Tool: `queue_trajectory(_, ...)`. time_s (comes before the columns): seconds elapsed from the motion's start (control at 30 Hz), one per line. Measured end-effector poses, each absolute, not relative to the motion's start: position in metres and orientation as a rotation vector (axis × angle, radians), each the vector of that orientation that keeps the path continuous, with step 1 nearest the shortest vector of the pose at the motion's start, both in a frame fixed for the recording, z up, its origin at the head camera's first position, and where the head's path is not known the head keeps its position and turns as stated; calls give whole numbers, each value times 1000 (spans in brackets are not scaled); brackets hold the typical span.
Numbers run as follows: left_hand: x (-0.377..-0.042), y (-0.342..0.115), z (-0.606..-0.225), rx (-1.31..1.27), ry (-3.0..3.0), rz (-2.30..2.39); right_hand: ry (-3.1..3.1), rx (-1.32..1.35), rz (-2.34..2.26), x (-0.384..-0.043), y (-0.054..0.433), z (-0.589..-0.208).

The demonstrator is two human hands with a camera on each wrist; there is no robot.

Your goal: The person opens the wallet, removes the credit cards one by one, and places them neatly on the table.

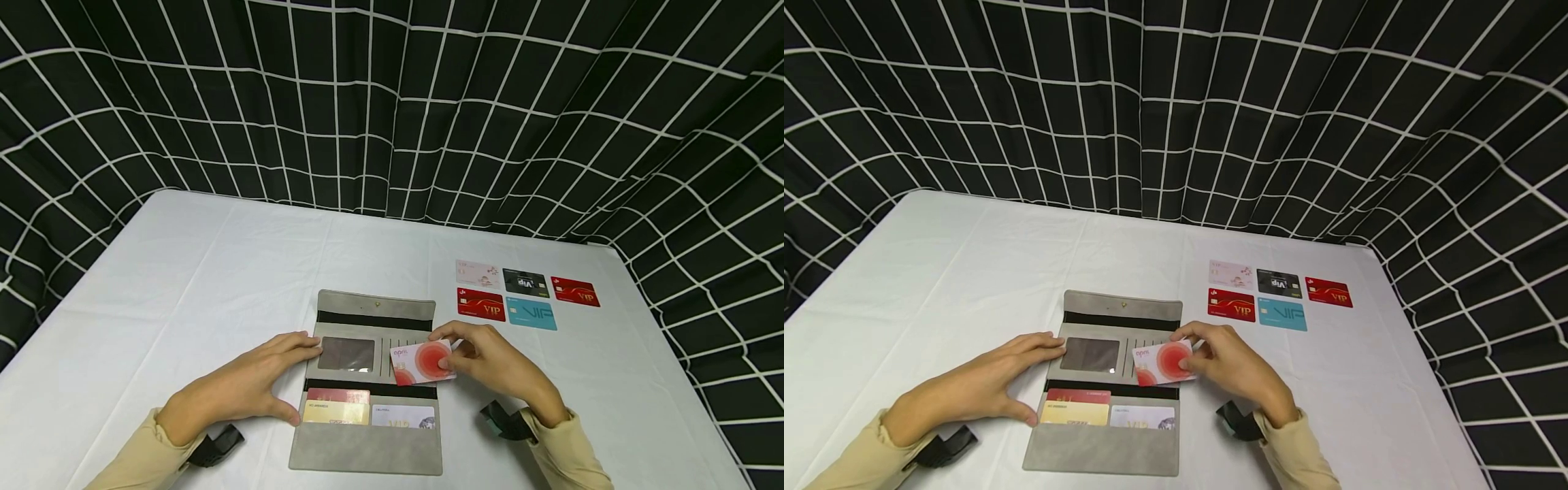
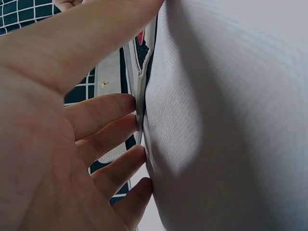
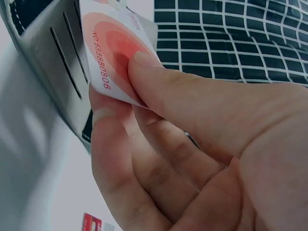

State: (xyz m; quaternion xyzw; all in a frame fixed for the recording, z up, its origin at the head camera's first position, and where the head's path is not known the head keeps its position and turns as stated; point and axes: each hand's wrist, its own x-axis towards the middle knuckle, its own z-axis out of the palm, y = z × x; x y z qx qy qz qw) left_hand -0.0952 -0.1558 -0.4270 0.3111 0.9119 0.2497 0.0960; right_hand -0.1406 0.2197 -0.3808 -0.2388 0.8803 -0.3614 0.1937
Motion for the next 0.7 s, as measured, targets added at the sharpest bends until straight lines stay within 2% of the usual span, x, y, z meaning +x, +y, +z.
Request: queue_trajectory(0.7, -95, -156, -426, 921, 2687, 747, 2611, -469, -1167, -152, 267, -357)
